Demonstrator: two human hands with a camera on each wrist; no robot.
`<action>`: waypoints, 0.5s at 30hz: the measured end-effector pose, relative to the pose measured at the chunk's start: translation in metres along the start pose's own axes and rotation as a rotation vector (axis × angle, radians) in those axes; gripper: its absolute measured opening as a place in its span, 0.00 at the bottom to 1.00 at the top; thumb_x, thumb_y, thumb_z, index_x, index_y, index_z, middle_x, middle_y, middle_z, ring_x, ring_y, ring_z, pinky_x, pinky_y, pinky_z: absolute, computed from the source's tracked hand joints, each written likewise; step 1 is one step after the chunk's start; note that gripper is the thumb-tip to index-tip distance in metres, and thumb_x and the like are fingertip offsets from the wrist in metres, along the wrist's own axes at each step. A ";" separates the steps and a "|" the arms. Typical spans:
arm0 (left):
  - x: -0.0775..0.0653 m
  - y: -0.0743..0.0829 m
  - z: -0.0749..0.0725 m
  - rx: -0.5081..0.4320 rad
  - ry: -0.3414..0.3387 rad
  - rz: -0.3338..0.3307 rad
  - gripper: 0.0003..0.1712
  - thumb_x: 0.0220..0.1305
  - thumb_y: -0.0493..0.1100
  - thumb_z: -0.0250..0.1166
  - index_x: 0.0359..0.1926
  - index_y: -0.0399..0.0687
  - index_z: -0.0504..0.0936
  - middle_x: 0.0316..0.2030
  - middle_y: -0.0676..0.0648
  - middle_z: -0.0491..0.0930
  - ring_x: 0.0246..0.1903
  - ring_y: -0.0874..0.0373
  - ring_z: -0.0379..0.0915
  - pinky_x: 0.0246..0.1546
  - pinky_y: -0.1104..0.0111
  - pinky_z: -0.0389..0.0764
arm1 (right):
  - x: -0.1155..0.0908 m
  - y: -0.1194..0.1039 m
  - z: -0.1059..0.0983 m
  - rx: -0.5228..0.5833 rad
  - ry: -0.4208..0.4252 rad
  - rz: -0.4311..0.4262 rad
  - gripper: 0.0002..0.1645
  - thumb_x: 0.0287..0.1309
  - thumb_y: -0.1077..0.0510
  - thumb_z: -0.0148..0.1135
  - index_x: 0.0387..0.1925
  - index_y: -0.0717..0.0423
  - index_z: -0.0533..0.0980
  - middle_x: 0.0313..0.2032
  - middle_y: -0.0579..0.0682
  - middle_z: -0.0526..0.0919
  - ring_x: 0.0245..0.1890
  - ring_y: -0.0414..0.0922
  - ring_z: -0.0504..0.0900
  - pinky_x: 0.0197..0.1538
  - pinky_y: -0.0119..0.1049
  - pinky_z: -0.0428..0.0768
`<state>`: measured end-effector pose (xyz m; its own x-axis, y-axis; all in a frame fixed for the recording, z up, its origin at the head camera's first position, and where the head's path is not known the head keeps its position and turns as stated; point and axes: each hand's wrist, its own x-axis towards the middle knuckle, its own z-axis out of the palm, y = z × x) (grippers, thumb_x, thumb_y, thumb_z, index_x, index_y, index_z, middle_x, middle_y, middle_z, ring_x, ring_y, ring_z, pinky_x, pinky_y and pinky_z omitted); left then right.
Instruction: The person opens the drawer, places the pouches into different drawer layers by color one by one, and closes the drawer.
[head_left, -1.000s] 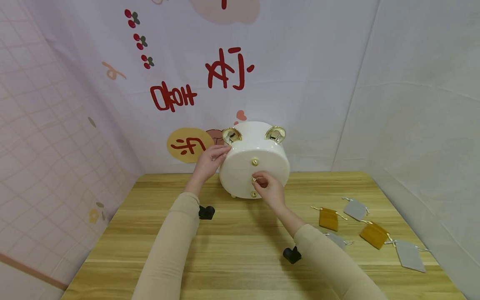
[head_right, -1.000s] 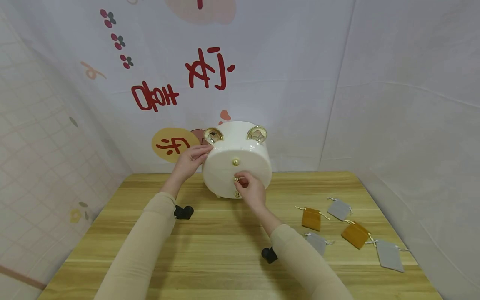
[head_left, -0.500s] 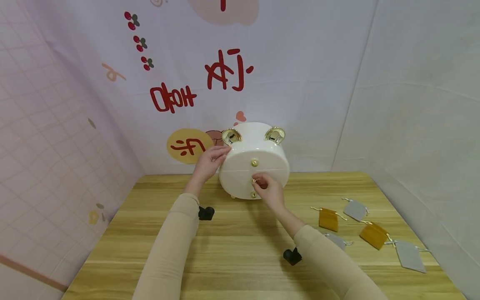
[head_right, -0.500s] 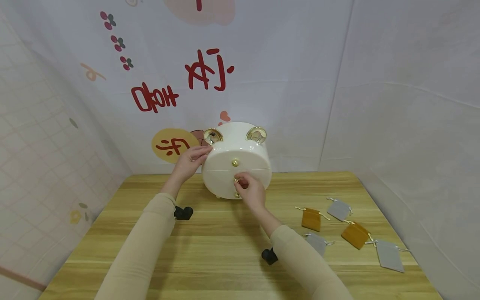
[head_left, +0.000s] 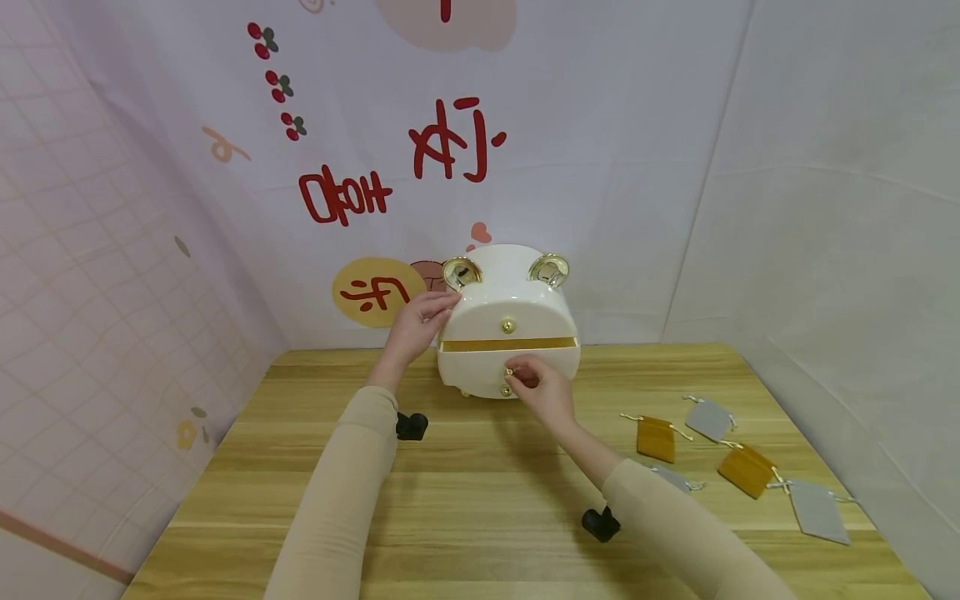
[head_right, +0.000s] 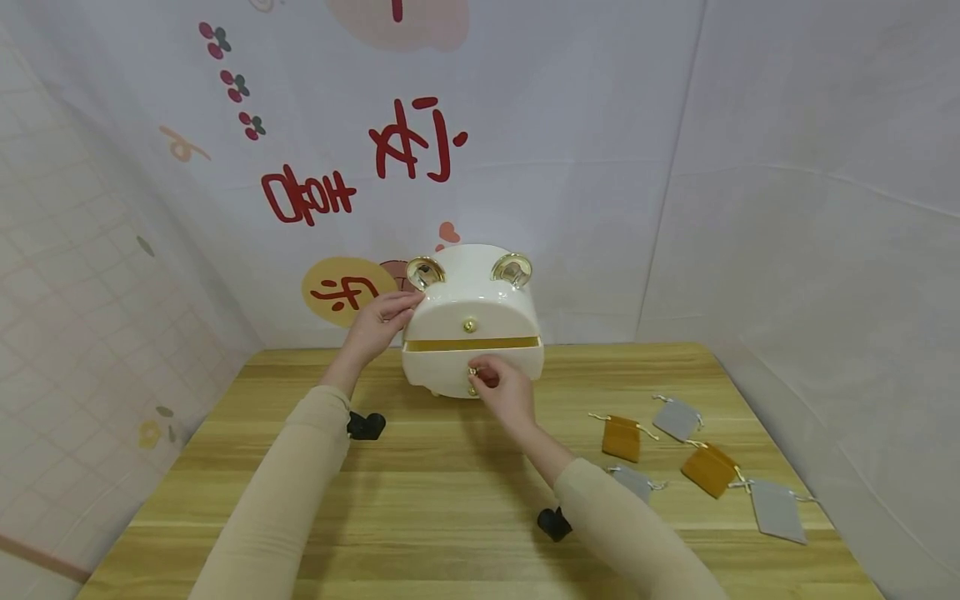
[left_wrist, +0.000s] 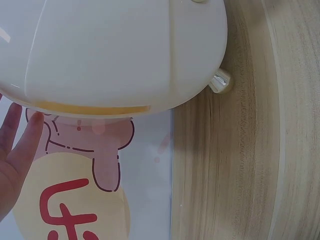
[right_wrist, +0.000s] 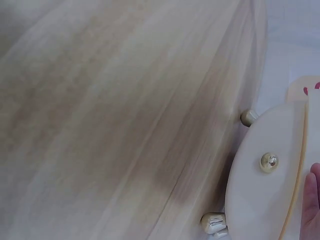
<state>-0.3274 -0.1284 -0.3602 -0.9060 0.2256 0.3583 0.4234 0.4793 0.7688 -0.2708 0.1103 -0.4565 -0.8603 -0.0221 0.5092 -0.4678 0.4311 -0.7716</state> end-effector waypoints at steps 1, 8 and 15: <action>0.000 0.000 0.000 0.000 0.000 -0.003 0.19 0.72 0.41 0.60 0.61 0.52 0.82 0.62 0.47 0.74 0.63 0.50 0.68 0.62 0.56 0.71 | -0.002 -0.001 -0.001 0.006 -0.007 0.003 0.11 0.54 0.65 0.74 0.39 0.52 0.85 0.33 0.47 0.87 0.34 0.44 0.86 0.37 0.35 0.84; 0.001 -0.002 0.000 -0.002 -0.004 -0.013 0.19 0.73 0.42 0.60 0.62 0.54 0.81 0.62 0.48 0.74 0.63 0.51 0.67 0.61 0.57 0.71 | -0.014 -0.008 -0.005 0.011 -0.042 0.012 0.11 0.54 0.65 0.74 0.39 0.52 0.85 0.31 0.45 0.87 0.32 0.41 0.85 0.37 0.33 0.83; 0.001 -0.002 0.000 0.009 -0.003 -0.005 0.19 0.73 0.43 0.60 0.62 0.54 0.81 0.62 0.49 0.74 0.62 0.51 0.68 0.61 0.57 0.72 | -0.026 -0.012 -0.007 0.044 -0.038 -0.026 0.11 0.53 0.66 0.74 0.39 0.52 0.85 0.31 0.44 0.87 0.32 0.41 0.85 0.36 0.33 0.83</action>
<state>-0.3291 -0.1296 -0.3613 -0.9080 0.2262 0.3527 0.4190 0.4882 0.7656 -0.2410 0.1121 -0.4575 -0.8545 -0.0674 0.5150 -0.4977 0.3900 -0.7747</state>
